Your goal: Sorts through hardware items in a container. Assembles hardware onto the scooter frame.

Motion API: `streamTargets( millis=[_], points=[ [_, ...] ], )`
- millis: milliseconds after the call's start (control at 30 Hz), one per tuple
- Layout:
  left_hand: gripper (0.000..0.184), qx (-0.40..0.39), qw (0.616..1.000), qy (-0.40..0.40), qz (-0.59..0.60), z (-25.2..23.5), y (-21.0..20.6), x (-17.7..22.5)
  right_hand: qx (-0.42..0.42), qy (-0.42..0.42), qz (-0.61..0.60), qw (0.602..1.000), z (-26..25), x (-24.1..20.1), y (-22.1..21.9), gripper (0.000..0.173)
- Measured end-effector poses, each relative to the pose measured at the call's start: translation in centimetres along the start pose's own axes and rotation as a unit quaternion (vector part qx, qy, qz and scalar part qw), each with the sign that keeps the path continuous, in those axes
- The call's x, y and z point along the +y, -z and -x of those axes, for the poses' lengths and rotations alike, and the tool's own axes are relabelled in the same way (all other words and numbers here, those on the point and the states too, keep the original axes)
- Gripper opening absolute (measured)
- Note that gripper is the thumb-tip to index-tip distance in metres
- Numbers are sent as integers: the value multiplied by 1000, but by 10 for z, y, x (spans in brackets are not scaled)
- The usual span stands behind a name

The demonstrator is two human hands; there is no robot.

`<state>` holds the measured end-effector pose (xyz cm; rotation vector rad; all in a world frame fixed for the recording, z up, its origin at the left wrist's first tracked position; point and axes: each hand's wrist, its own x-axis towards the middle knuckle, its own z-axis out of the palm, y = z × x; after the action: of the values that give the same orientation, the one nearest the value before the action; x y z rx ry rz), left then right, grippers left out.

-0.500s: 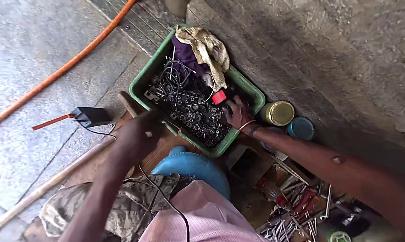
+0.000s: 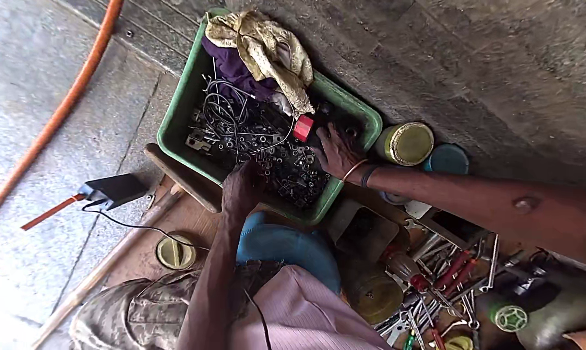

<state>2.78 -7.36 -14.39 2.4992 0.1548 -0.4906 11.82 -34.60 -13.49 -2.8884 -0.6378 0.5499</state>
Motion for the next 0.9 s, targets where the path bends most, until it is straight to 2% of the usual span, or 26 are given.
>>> streamTargets(
  millis=[100, 300, 433, 500, 567, 667, 767, 833, 900],
  points=[
    [30, 14, 1000, 10, -6, -3, -4, 1, 3, 2, 2, 1000, 0, -1, 2, 50],
    [31, -8, 999, 19, -31, -10, -4, 4, 4, -3, -3, 1000, 1, -2, 5, 50],
    [26, -17, 997, 61, -39, -14, -2, 10, 9, 0, -10, 1000, 1, -2, 3, 51],
    [26, 7, 995, 92, -35, -18, -2, 16, 14, 0, -18, 1000, 1, 0, 4, 53],
    [28, 63, 991, 119, -15, -21, -2, 19, 12, -1, -20, 1000, 2, 0, 3, 54],
    [43, 111, 985, 131, -8, -19, -1, 25, 10, -1, -22, 1000, 1, 0, 3, 54],
    [56, 67, 994, 71, -43, 1, 7, 46, 5, -3, -28, 1000, 0, 0, 3, 53],
    [49, -8, 998, -40, -40, 9, 2, 61, 2, -6, -34, 999, -1, 0, 3, 52],
    [45, -122, 978, -159, -53, 6, -18, 72, 0, -7, -39, 999, -1, 0, 4, 51]
  ],
)
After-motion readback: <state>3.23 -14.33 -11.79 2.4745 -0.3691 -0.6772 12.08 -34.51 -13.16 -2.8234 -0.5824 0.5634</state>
